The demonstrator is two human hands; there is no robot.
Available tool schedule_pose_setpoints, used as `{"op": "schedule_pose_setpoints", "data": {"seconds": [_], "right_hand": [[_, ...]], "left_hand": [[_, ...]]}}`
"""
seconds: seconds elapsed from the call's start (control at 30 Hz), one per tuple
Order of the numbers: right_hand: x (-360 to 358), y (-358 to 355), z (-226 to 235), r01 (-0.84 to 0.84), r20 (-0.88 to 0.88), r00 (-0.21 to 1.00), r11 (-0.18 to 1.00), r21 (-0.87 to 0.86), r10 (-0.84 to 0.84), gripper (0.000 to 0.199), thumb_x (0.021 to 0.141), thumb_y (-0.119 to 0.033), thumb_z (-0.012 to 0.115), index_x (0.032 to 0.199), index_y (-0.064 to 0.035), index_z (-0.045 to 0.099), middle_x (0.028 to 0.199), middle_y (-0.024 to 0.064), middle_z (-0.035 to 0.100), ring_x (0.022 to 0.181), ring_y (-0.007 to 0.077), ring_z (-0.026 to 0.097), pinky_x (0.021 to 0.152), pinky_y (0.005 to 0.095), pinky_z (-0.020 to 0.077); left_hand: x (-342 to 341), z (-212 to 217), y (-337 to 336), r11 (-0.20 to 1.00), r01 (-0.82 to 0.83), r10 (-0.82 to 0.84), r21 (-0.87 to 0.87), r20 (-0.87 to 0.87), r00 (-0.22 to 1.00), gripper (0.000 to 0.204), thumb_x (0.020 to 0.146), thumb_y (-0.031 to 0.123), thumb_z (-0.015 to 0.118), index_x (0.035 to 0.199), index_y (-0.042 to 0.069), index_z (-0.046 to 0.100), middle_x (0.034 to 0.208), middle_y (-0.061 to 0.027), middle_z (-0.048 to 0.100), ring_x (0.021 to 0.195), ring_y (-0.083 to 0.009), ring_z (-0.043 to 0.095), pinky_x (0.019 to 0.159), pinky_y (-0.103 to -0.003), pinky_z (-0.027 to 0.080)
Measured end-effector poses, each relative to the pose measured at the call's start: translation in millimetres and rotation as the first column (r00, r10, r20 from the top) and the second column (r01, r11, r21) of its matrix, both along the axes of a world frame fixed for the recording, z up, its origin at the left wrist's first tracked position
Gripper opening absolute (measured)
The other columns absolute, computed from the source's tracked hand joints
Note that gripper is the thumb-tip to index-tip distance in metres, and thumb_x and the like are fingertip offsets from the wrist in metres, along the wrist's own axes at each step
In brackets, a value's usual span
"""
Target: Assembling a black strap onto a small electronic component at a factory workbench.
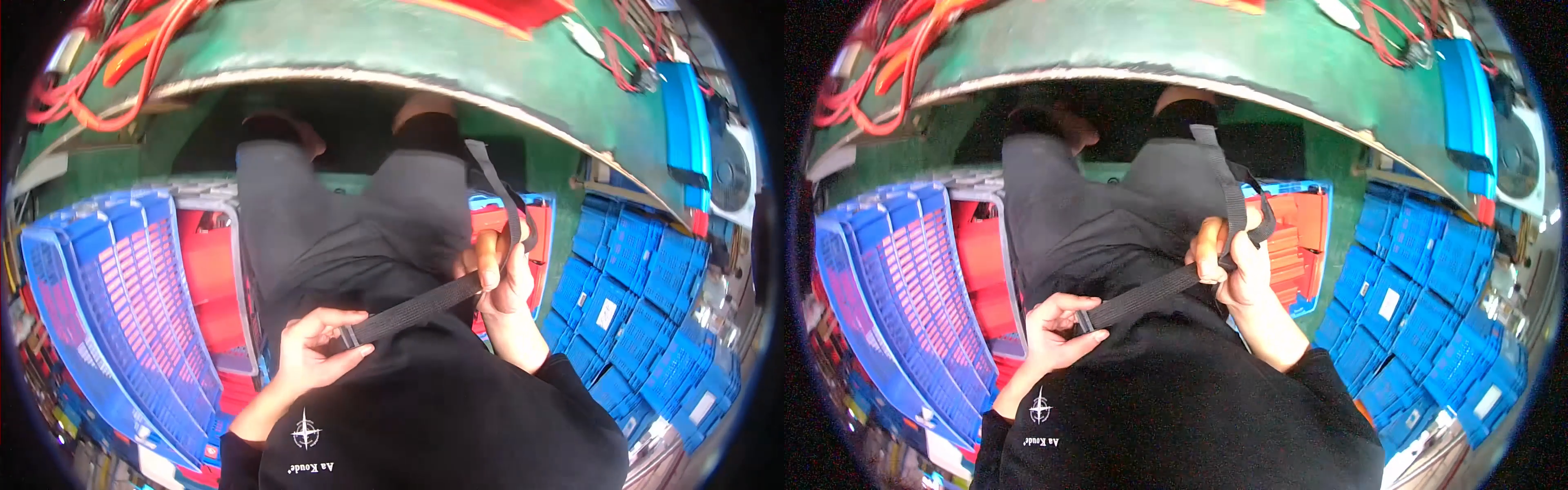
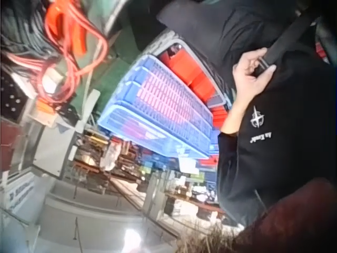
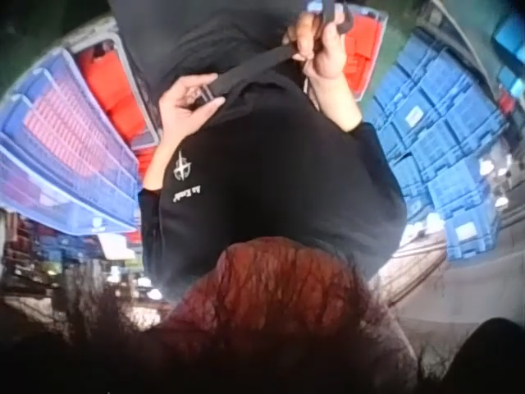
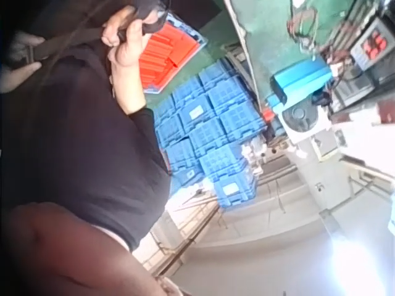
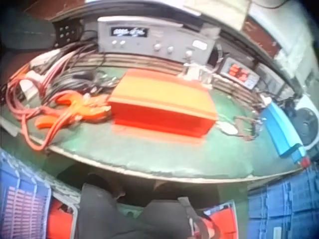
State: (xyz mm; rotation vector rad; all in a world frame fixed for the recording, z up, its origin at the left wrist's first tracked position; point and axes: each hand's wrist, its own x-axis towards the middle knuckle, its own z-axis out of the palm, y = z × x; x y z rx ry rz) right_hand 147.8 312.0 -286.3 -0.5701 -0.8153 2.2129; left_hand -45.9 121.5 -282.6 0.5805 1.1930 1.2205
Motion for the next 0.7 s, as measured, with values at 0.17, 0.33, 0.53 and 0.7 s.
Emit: {"op": "schedule_pose_setpoints", "data": {"seconds": [0.17,0.33,0.53,0.7], "right_hand": [[42,-18,26,0.324,0.116,0.943,0.94,-0.103,-0.312,0.03,0.101,-0.038,0.038,0.087,-0.0125,0.044,0.068,-0.0004,0.048,0.043,0.007,0.034,0.036,0.0224,0.0265],[32,-8,8,0.362,0.25,0.915,0.918,-0.16,-0.317,0.029,0.1,-0.039,0.041,0.092,-0.0126,0.047,0.068,0.0,0.048,0.042,0.0079,0.034,0.037,0.0229,0.029],[1,18,-46,0.254,0.299,0.942,0.907,-0.335,-0.154,0.014,0.099,-0.028,0.047,0.092,-0.0172,0.052,0.074,0.0063,0.056,0.041,0.0069,0.037,0.035,0.0196,0.0272],[-12,22,-76,0.21,0.267,0.958,0.885,-0.415,-0.102,0.009,0.096,-0.026,0.053,0.092,-0.0181,0.054,0.077,0.0069,0.058,0.041,0.007,0.037,0.034,0.0201,0.0278]], "left_hand": [[7,11,57,0.992,0.125,-0.127,0.03,0.086,0.988,0.04,0.072,-0.011,0.073,0.109,-0.003,0.059,0.104,-0.0114,0.066,0.097,-0.0146,0.063,0.085,-0.026,0.05],[-5,-17,69,0.921,0.369,-0.339,-0.121,0.214,0.916,0.038,0.076,-0.008,0.07,0.111,0.001,0.059,0.097,-0.0089,0.068,0.074,-0.0051,0.056,0.064,-0.018,0.043],[-16,-40,46,0.917,0.294,-0.008,-0.271,0.721,0.692,0.011,0.094,0.01,0.054,0.103,0.004,0.055,0.109,-0.0251,0.063,0.066,-0.0097,0.055,0.059,-0.021,0.044],[-21,-42,30,0.935,0.154,0.125,-0.321,0.701,0.702,0.02,0.093,0.008,0.054,0.112,0.002,0.053,0.101,-0.0193,0.063,0.075,-0.0166,0.061,0.068,-0.026,0.049]]}}
